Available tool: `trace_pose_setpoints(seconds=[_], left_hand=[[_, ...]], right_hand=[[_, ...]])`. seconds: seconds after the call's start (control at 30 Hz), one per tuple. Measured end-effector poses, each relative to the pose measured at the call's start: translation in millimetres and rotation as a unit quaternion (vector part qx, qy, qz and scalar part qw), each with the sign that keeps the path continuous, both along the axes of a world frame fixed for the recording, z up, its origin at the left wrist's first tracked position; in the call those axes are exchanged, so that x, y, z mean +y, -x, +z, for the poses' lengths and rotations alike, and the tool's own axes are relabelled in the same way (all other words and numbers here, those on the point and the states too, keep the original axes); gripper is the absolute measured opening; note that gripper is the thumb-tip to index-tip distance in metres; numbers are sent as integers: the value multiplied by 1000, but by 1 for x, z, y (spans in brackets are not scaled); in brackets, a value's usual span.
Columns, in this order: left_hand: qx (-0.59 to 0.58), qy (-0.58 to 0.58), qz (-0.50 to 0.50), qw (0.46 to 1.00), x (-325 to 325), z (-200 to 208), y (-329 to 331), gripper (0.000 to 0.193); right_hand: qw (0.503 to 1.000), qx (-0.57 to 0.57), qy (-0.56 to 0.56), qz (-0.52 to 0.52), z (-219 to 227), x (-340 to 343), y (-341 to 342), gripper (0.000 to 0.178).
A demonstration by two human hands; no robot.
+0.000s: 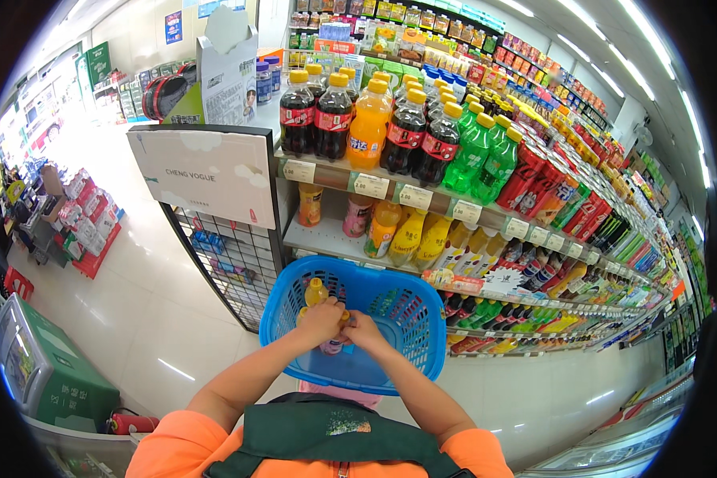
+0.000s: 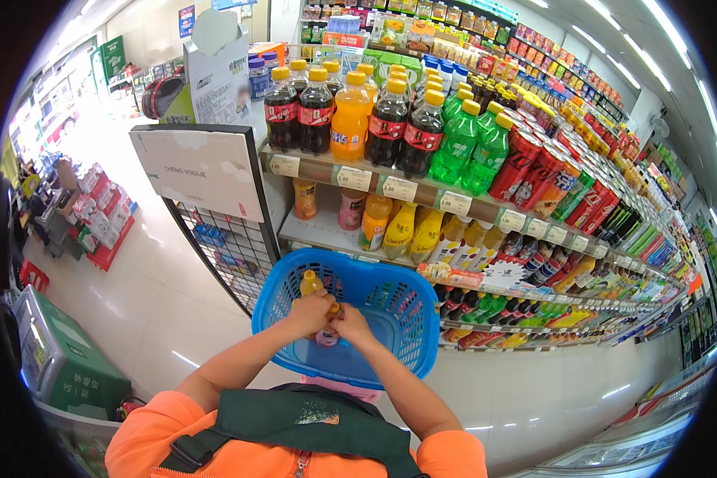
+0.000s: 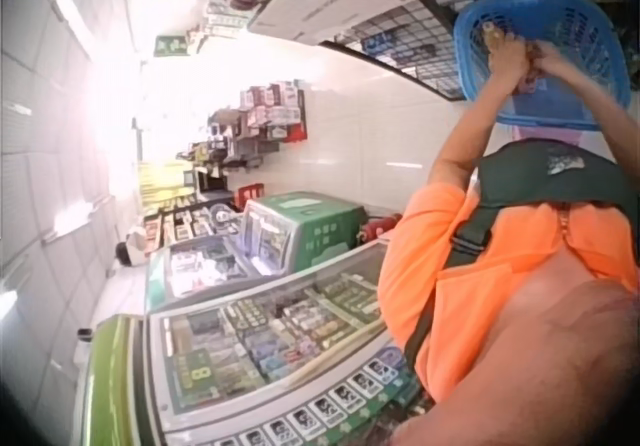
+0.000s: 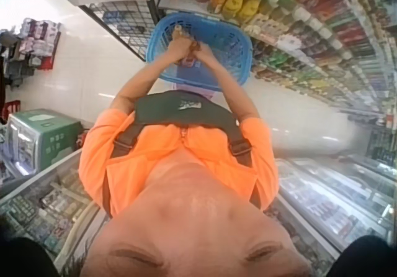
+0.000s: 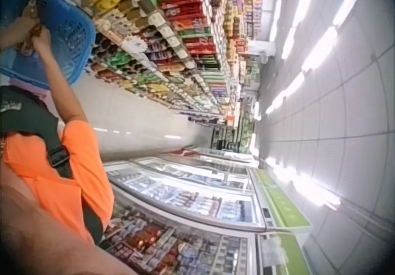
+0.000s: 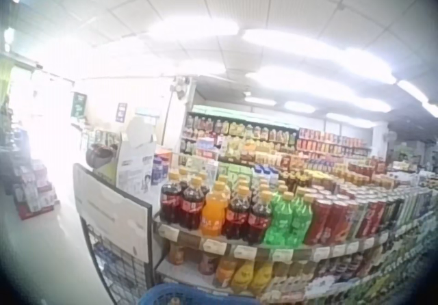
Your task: The person repeatedly picks up small yellow bottles from a shelf and places them into a blue shopping basket. The person handles the bottles one at a time, filling the basket with multiple units.
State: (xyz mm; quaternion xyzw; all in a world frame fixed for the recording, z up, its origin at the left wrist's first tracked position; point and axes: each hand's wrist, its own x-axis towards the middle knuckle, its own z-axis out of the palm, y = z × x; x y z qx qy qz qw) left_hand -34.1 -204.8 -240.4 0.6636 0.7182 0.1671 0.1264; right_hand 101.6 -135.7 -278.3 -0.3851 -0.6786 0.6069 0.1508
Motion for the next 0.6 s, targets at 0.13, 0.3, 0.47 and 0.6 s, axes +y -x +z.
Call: trace_pose_setpoints(seconds=[0.13,0.3,0.47,0.6], left_hand=[[64,37,-23,997,-4,-11,-2,35],[83,67,-23,994,-3,-14,-3,37],[88,101,-41,990,-1,-10,-2,40],[45,100,-45,993,-3,-15,-2,41]], right_hand=[[1000,-13,10,6,-14,-7,-3,44],[1000,1,0,30,-36,-3,-2,41],[1000,-14,-23,14,-53,-3,-3,47],[998,-48,-46,14,-42,-7,-4,49]])
